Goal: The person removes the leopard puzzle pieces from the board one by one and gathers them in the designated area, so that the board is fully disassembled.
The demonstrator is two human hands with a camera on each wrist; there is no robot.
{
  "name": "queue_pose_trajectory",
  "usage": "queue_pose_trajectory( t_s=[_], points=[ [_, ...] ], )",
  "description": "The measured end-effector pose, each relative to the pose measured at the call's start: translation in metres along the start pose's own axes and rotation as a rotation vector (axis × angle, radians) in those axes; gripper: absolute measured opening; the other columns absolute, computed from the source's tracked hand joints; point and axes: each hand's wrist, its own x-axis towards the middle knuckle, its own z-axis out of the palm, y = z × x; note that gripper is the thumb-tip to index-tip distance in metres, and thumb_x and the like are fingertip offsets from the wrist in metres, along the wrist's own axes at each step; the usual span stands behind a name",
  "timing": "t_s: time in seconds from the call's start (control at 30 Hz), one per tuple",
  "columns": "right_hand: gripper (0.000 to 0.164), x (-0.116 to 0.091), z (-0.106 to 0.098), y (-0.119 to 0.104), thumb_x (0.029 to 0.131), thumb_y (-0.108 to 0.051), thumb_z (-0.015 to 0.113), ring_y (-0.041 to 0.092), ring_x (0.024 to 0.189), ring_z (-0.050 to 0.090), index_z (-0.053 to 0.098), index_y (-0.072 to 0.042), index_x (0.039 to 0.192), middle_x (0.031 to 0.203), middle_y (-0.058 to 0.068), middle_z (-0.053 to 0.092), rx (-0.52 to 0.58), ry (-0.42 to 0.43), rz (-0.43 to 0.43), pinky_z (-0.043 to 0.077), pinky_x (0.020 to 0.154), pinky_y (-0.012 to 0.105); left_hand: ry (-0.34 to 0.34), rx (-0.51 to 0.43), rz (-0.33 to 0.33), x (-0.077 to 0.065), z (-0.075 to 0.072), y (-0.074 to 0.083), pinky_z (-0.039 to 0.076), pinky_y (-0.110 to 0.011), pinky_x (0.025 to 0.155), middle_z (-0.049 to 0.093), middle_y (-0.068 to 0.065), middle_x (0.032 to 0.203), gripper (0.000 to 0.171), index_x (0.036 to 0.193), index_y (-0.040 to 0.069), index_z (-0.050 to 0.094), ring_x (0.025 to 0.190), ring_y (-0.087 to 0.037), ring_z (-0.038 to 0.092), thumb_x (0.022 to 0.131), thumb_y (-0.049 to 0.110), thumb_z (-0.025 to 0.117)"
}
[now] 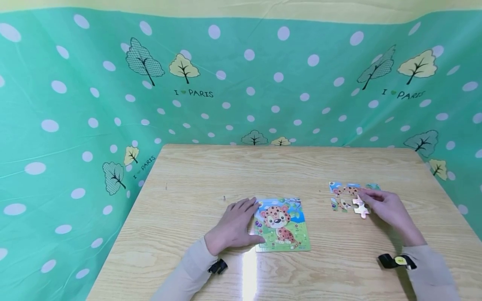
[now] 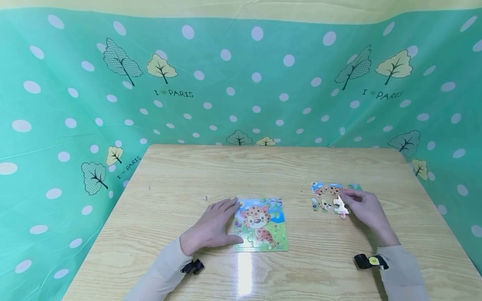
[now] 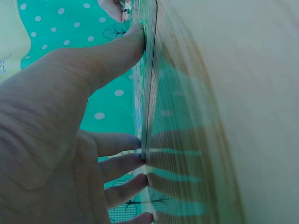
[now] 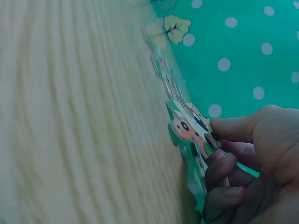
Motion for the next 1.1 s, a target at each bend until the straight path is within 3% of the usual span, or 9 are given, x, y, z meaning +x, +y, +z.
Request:
queue_pose_trajectory(
  t_s=[0.1, 0.2, 0.3, 0.43, 0.5, 0.7, 0.83, 0.97, 1.1],
  points=[
    [0.068, 0.000, -0.001, 0.004, 0.111, -0.051, 0.052, 0.061, 0.141, 0.044, 0.062, 0.008, 0.142, 0.154, 0.036, 0.050, -0.029, 0.026, -0.027, 0.046, 0.106, 0.070, -0.004, 0.001, -0.001, 0.000, 0.000, 0.000, 0.029, -0.059, 0.131, 0.028, -0.008, 0.177, 0.110, 0.168, 0.014, 0.035, 0.163, -0.033, 0.029, 0.084, 0.070, 0.079],
    [0.061, 0.000, -0.001, 0.005, 0.110, -0.046, 0.055, 0.058, 0.131, 0.054, 0.067, 0.008, 0.135, 0.146, 0.036, 0.058, -0.068, 0.054, -0.058, 0.053, 0.094, 0.056, 0.002, 0.002, 0.000, 0.000, -0.001, 0.000, 0.029, -0.059, 0.130, 0.029, -0.009, 0.177, 0.110, 0.167, 0.013, 0.036, 0.162, -0.033, 0.029, 0.084, 0.070, 0.079],
    [0.056, -0.001, 0.000, 0.005, 0.110, -0.043, 0.058, 0.054, 0.122, 0.062, 0.071, 0.008, 0.129, 0.137, 0.036, 0.065, -0.109, 0.083, -0.081, 0.053, 0.086, 0.047, -0.006, -0.006, -0.005, 0.000, -0.001, 0.001, 0.028, -0.059, 0.131, 0.028, -0.008, 0.177, 0.109, 0.168, 0.014, 0.035, 0.163, -0.033, 0.028, 0.084, 0.070, 0.079],
    [0.057, -0.002, 0.001, 0.003, 0.109, -0.043, 0.059, 0.058, 0.125, 0.057, 0.070, 0.009, 0.130, 0.137, 0.039, 0.063, -0.118, 0.105, -0.059, 0.051, 0.091, 0.061, -0.004, -0.005, -0.004, 0.000, 0.000, 0.001, 0.029, -0.059, 0.131, 0.028, -0.009, 0.177, 0.110, 0.167, 0.014, 0.035, 0.163, -0.034, 0.029, 0.084, 0.071, 0.078],
    [0.059, -0.002, 0.001, 0.003, 0.109, -0.044, 0.058, 0.059, 0.127, 0.055, 0.069, 0.009, 0.131, 0.139, 0.040, 0.061, -0.118, 0.111, -0.043, 0.051, 0.090, 0.061, 0.000, -0.003, -0.002, 0.000, 0.000, 0.001, 0.029, -0.059, 0.131, 0.029, -0.009, 0.177, 0.109, 0.167, 0.014, 0.036, 0.162, -0.033, 0.030, 0.084, 0.071, 0.078],
    [0.061, -0.003, -0.001, 0.003, 0.110, -0.046, 0.056, 0.059, 0.124, 0.056, 0.067, 0.010, 0.132, 0.140, 0.041, 0.059, -0.119, 0.114, -0.034, 0.052, 0.082, 0.050, 0.001, -0.001, 0.001, 0.000, -0.001, 0.000, 0.030, -0.059, 0.130, 0.029, -0.009, 0.177, 0.109, 0.167, 0.013, 0.036, 0.162, -0.033, 0.030, 0.084, 0.070, 0.078],
    [0.062, -0.004, -0.003, 0.002, 0.110, -0.047, 0.055, 0.052, 0.114, 0.063, 0.067, 0.009, 0.134, 0.133, 0.039, 0.065, -0.104, 0.114, -0.031, 0.050, 0.077, 0.040, 0.004, -0.005, 0.002, 0.000, -0.001, 0.000, 0.030, -0.059, 0.130, 0.030, -0.009, 0.177, 0.109, 0.167, 0.013, 0.036, 0.162, -0.033, 0.030, 0.084, 0.070, 0.079],
    [0.063, -0.005, -0.001, -0.004, 0.110, -0.050, 0.054, 0.048, 0.118, 0.061, 0.065, 0.006, 0.138, 0.137, 0.037, 0.064, -0.055, 0.099, -0.032, 0.049, 0.078, 0.037, 0.004, -0.005, 0.001, 0.000, -0.001, 0.000, 0.029, -0.058, 0.131, 0.029, -0.008, 0.177, 0.108, 0.167, 0.014, 0.036, 0.163, -0.032, 0.029, 0.085, 0.070, 0.078],
    [0.060, -0.005, 0.007, -0.013, 0.110, -0.047, 0.055, 0.039, 0.112, 0.063, 0.067, 0.005, 0.136, 0.136, 0.034, 0.066, -0.038, 0.082, -0.074, 0.047, 0.072, 0.026, 0.006, 0.000, 0.000, 0.000, 0.000, 0.000, 0.030, -0.058, 0.131, 0.029, -0.009, 0.177, 0.109, 0.167, 0.013, 0.037, 0.162, -0.033, 0.030, 0.084, 0.071, 0.078]
  ],
)
